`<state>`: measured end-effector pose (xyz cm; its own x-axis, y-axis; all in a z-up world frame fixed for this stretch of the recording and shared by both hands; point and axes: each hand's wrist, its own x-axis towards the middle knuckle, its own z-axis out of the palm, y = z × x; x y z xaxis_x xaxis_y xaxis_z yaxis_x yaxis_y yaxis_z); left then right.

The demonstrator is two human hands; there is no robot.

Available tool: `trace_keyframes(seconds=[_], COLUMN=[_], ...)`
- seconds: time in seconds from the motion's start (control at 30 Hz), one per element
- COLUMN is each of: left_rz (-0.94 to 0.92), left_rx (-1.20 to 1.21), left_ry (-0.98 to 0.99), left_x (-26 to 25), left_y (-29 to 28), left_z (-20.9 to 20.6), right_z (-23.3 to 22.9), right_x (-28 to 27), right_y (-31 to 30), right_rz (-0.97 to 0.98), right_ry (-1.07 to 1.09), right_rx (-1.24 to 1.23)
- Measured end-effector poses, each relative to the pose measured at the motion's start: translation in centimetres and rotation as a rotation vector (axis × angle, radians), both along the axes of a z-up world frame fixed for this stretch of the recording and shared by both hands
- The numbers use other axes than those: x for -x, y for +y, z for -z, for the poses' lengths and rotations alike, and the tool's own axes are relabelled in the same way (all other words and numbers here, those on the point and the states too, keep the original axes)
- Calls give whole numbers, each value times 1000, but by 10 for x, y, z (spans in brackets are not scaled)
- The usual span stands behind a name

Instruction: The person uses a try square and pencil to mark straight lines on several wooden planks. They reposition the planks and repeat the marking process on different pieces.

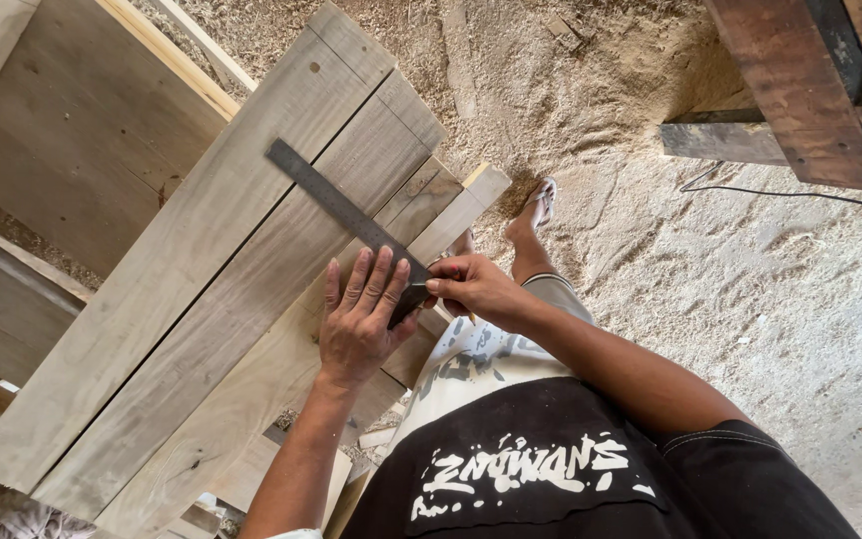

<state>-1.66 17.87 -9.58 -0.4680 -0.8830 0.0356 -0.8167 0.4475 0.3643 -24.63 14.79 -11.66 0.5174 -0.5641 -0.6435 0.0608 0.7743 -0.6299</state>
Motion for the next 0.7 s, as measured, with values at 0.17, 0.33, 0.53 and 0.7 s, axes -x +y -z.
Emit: trace_keyframes(seconds=[0.17,0.33,0.53,0.7], left_rz=[12,15,24,22], left_rx=[9,-1,-4,6], left_ry=[0,30,46,58], left_x=[-2,-2,-2,-3], left_y=[1,0,-3,0], left_z=[-3,-3,-7,-8], right_z=[-32,-72,-77,-60], right_x=[7,33,1,-37], right_y=[-6,-16,-37,-50], right_rz=[-162,231,93,101], right_ry=[378,267,465,503], right_rx=[145,691,671,1039])
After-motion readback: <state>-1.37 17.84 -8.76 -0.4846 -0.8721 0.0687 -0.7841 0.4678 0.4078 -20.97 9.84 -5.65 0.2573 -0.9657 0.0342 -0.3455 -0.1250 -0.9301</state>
